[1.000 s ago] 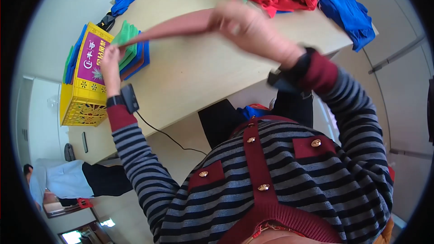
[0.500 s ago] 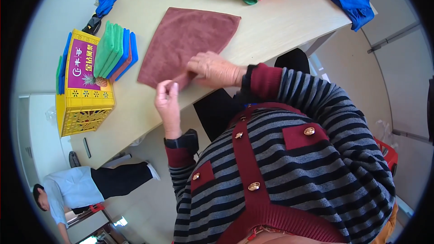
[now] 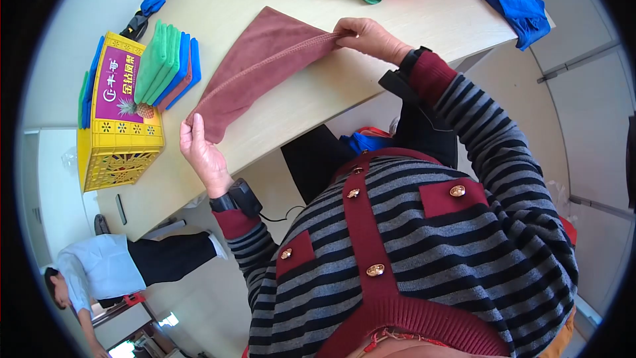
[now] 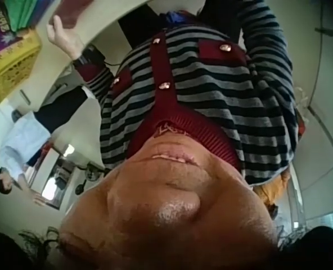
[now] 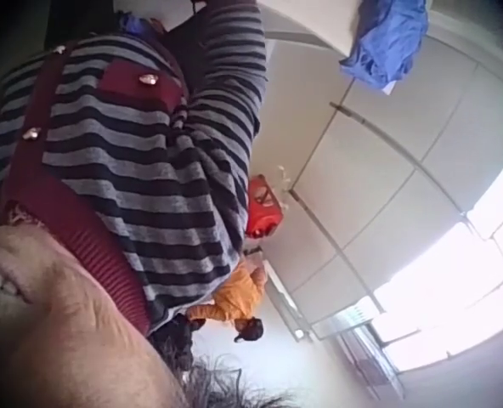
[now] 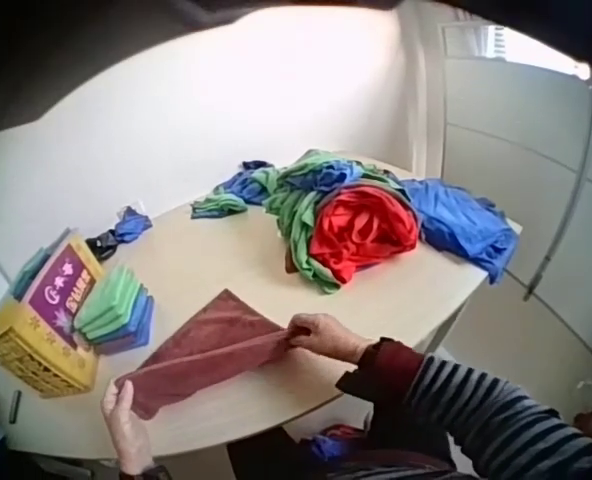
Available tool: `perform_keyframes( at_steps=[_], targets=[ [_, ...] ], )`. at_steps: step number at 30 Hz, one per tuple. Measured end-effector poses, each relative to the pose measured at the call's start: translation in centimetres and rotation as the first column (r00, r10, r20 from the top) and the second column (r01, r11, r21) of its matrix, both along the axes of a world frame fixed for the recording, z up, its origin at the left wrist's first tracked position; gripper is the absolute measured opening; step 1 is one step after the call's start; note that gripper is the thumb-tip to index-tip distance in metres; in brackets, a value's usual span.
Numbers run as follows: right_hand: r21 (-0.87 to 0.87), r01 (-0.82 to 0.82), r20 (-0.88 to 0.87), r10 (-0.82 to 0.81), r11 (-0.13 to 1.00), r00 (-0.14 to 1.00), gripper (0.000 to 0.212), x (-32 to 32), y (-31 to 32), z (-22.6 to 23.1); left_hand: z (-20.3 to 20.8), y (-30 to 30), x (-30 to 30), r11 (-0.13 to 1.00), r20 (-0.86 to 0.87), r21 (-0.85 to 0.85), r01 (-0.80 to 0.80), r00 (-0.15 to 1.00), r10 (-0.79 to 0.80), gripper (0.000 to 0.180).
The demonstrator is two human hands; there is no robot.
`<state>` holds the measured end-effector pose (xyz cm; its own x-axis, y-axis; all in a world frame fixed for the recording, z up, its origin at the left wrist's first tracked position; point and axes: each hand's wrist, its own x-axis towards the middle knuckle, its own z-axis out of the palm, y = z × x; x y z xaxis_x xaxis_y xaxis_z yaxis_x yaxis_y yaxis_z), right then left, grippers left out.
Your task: The person spreads a green cloth on a table, folds it into a square, and places it on a stack. They then take a brown cloth, spread it out, and fold it into a square as well.
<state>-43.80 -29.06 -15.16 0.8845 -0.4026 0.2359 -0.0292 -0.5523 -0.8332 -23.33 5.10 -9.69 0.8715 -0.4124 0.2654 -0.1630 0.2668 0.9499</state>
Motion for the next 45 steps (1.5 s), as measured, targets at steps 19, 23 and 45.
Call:
perform_keyframes(
  at_steps=[19,23,45],
  targets=[
    [-0.141,-0.029,-0.154,0.007,0.990,0.988,0.025,0.0,2.6,0.3,-8.7,3.9,0.0,0.985,-0.175,0.125,-0.117,0.975,0.138,0.009],
    [-0.098,-0.050,-0.249,0.024,0.994,0.968,0.020,-0.1,2.3,0.6,-8.6,4.0,-0.5,0.987,-0.153,0.117,-0.110,0.980,0.128,0.008],
    [0.029,-0.121,0.027,0.120,0.992,0.992,0.007,0.0,0.7,7.5,-0.8,5.4,0.8,0.977,0.038,0.144,-0.156,0.988,0.152,0.009]
  ],
)
